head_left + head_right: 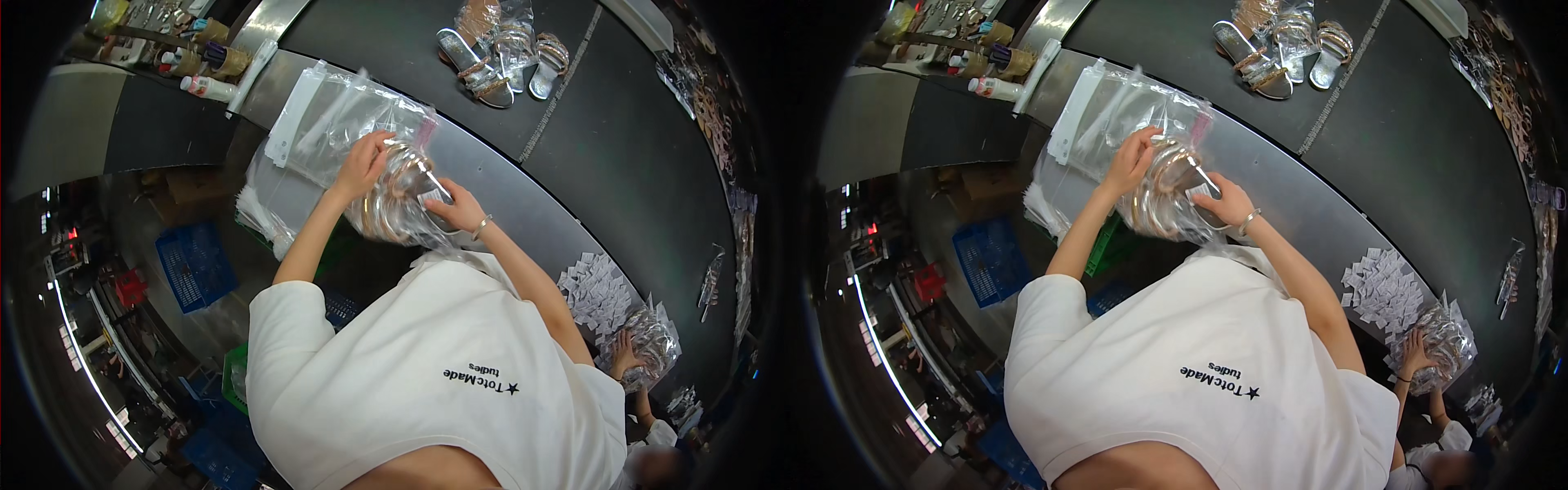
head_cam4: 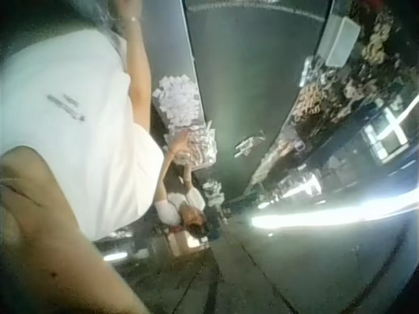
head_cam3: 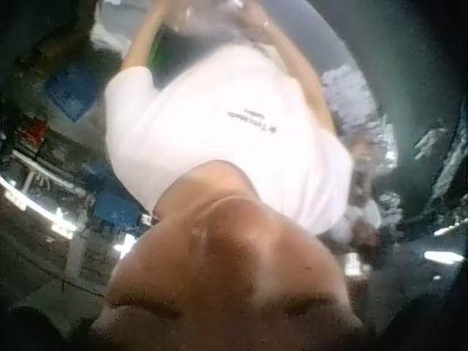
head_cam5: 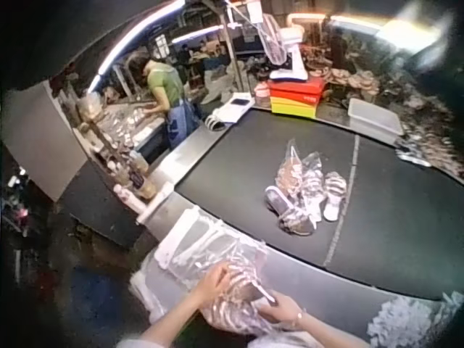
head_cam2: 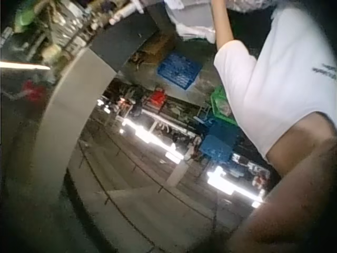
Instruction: The person repeatedly picks up pairs of sandals from a table, places them into clear plastic bags, and seals them. The packaged sandals are then stacked on the table or placed into blue crates. The process is repetitive and involves handling multiple pairs of footwear.
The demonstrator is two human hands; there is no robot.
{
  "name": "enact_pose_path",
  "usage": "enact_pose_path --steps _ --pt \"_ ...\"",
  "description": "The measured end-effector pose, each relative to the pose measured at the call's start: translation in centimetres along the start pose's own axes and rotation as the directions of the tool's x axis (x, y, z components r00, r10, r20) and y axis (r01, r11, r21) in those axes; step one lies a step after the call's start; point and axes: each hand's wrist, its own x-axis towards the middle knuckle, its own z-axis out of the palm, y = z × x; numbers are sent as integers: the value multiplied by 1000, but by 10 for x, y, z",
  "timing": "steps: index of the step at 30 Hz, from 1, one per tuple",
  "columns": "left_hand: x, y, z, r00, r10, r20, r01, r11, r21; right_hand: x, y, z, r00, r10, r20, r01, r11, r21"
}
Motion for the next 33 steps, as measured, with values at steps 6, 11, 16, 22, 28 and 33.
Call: enact_pose_path --steps 6,11,16,22,28,33 --pt "13 18 18 979 182 88 -194 969 156 -10 29 1 979 85 -185 -55 985 162" --pt "27 64 49 964 183 194 -174 983 -66 -31 25 -28 951 31 -308 -23 999 29" --pt "48 120 87 820 499 281 -546 829 121 -61 1 -59 950 82 -303 -155 962 -223" --pt "70 153 121 864 470 179 -480 877 14 -75 37 -70 756 124 -643 -19 986 168" --pt "41 199 146 599 754 268 -778 627 -25 -94 29 -109 591 55 -804 371 867 332" --pt "67 221 130 950 56 -307 -161 930 -331 -137 -9 -132 496 107 -861 653 608 452"
